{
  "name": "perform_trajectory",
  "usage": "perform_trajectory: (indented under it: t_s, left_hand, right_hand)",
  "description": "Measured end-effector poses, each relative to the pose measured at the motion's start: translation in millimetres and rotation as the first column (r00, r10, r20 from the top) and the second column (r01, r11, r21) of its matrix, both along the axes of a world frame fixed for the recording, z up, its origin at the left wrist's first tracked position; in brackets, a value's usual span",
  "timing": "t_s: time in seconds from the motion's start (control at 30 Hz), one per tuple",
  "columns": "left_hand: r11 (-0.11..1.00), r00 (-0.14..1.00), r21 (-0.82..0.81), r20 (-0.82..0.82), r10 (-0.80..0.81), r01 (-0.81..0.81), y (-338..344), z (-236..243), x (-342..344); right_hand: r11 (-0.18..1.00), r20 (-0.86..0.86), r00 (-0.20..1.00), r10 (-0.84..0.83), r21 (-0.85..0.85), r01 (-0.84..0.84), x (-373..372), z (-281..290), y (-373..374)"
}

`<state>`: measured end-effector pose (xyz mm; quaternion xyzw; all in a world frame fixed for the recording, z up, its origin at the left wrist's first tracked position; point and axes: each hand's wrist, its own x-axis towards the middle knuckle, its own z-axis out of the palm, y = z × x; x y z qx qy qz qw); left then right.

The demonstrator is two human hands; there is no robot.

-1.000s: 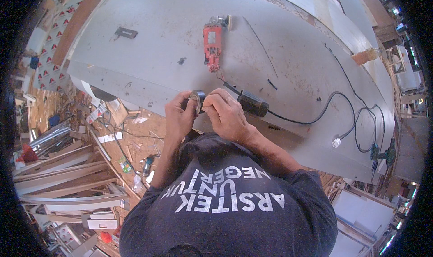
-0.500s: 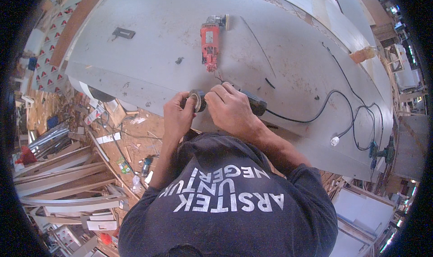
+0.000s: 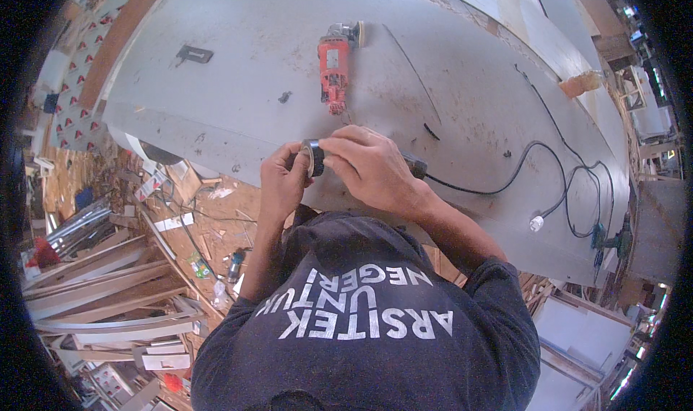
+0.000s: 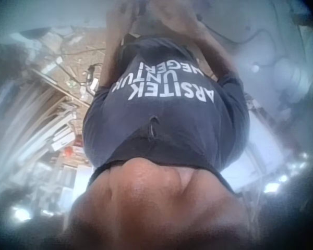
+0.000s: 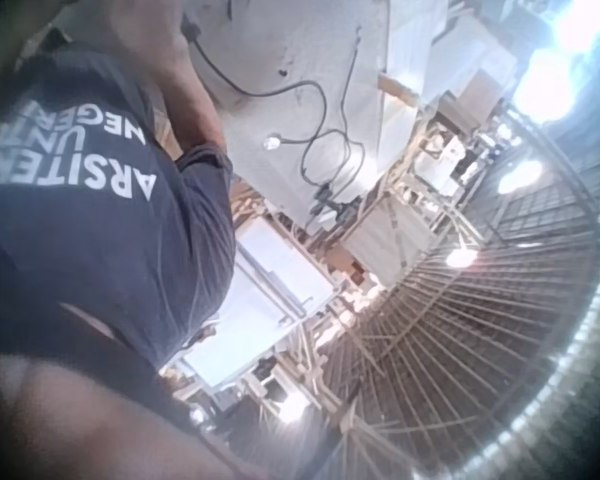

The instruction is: The person disassembles a power plug using a drill, removes a damaged section of cord, strips the wire ends with a pair of pliers, and then connects the wires to a power tool and secures them with electrical tape.

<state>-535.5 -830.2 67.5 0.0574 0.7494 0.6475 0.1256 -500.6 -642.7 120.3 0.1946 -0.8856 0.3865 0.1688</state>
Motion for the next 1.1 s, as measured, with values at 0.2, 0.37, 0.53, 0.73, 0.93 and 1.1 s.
perform_trajectory:
  t_s: [0.2, 0.37, 0.53, 0.73, 0.93, 1.1]
  left_hand:
    - [0.968, 0.958, -0.24, -0.256, -0.13, 0.068, -4.0, 14.5, -4.3]
    - [0.962, 0.945, -0.258, -0.283, -0.163, 0.088, -7.9, 20.1, -3.8]
    - [0.988, 0.982, 0.03, 0.106, -0.154, 0.152, -9.3, 6.4, -3.7]
    - [0.994, 0.997, 0.107, 0.079, -0.024, 0.016, 0.8, 7.5, 1.3]
    - [0.987, 0.99, 0.118, -0.077, 0.115, -0.106, 5.2, 0.8, 9.3]
    - [0.983, 0.983, 0.128, -0.107, 0.148, -0.134, 7.6, 7.8, 13.8]
  right_hand:
    - [0.97, -0.045, 0.997, 0.069, 0.236, -0.056, 2.6, -3.3, -0.6]
    - [0.98, -0.108, 0.99, 0.085, 0.191, -0.064, 2.0, -6.4, -3.9]
    - [0.997, 0.121, 0.99, 0.07, -0.044, -0.065, -1.3, -0.8, 0.8]
    - [0.993, 0.051, 0.998, -0.046, -0.103, 0.051, 10.5, 3.1, -13.8]
    - [0.981, -0.005, 0.995, -0.099, -0.168, 0.096, 16.9, 1.6, -26.8]
    - [0.984, -0.125, 0.987, -0.1, -0.157, 0.08, 18.8, -5.7, -31.2]
